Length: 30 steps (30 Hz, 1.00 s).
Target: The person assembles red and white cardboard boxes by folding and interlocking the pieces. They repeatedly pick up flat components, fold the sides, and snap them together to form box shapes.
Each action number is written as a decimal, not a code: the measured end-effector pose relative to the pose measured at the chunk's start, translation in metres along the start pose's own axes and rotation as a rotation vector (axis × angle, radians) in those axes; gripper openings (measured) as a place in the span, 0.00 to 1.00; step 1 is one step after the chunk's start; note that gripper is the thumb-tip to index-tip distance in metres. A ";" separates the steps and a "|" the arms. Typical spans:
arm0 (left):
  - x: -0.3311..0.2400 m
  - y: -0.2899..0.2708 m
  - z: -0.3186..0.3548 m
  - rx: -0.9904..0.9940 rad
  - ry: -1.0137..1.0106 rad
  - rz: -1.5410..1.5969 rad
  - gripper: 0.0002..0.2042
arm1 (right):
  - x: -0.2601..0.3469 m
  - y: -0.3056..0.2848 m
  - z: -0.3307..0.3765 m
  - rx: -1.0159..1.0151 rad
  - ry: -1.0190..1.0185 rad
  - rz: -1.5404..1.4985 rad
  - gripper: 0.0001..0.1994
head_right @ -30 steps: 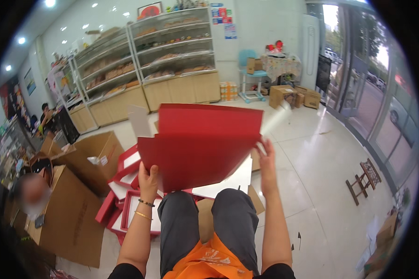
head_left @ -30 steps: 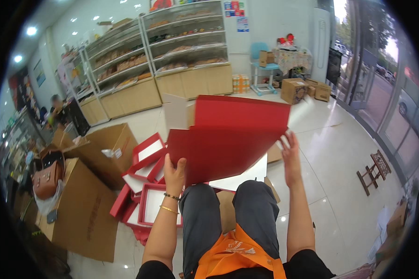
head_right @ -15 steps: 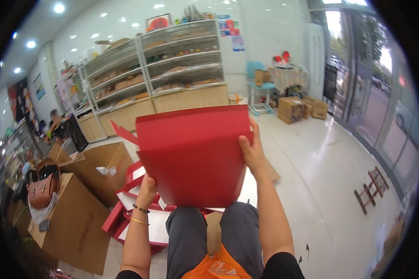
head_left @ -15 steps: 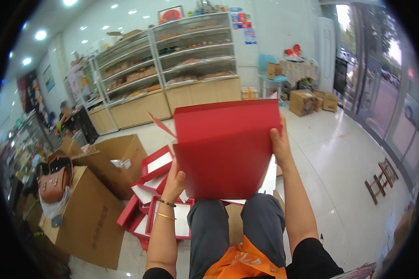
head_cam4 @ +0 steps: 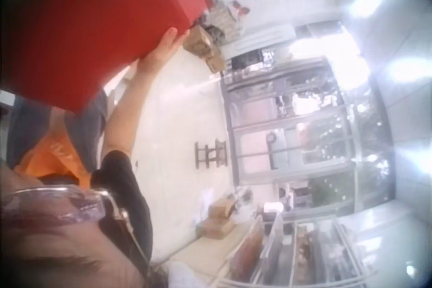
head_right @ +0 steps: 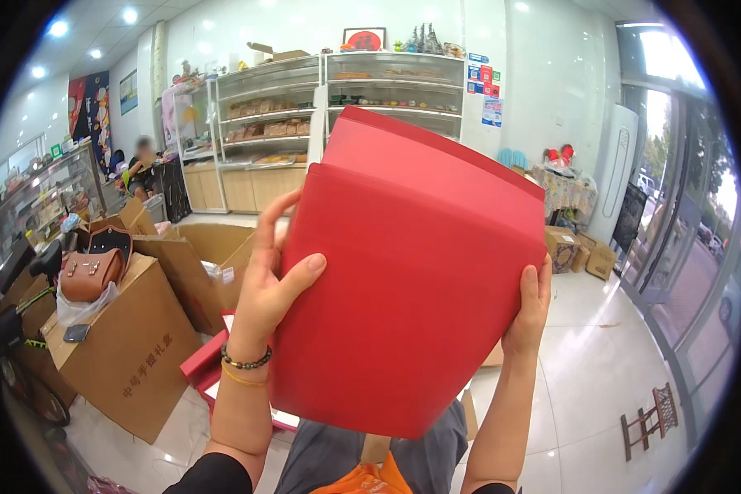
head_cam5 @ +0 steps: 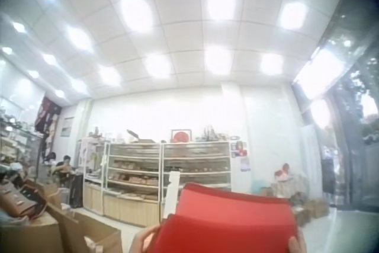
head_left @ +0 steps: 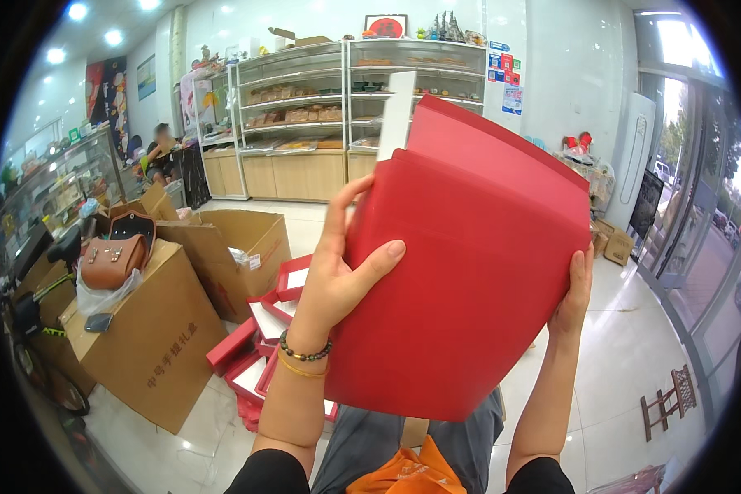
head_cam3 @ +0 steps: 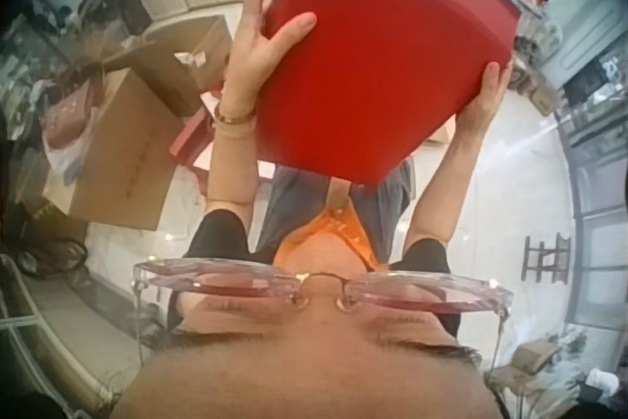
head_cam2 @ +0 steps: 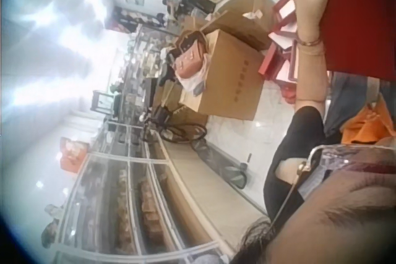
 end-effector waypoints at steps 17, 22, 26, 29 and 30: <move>-0.047 -0.017 0.032 -0.396 0.088 -0.709 0.36 | 0.088 0.017 0.061 -0.261 -0.553 0.645 0.31; -0.009 -0.009 0.032 -0.259 0.056 -0.042 0.24 | 0.071 0.007 0.052 -0.180 -0.233 0.561 0.31; -0.016 0.006 0.039 -0.311 0.122 0.232 0.09 | 0.065 0.006 0.038 -0.085 -0.098 0.470 0.32; -0.009 0.003 0.050 -0.368 0.160 0.082 0.10 | 0.057 -0.001 0.031 -0.013 -0.017 0.389 0.34; -0.003 0.000 0.055 -0.404 0.145 0.011 0.10 | 0.053 0.004 0.033 -0.028 0.019 0.429 0.33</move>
Point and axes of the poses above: each hand's wrist, its own z-axis away from the middle knuckle, its own y-axis out of the palm, x = y × z, the point moved 8 cm from there along -z, towards the middle knuckle, and after that the axes turned 15 degrees about x, right-handed, at the moved point
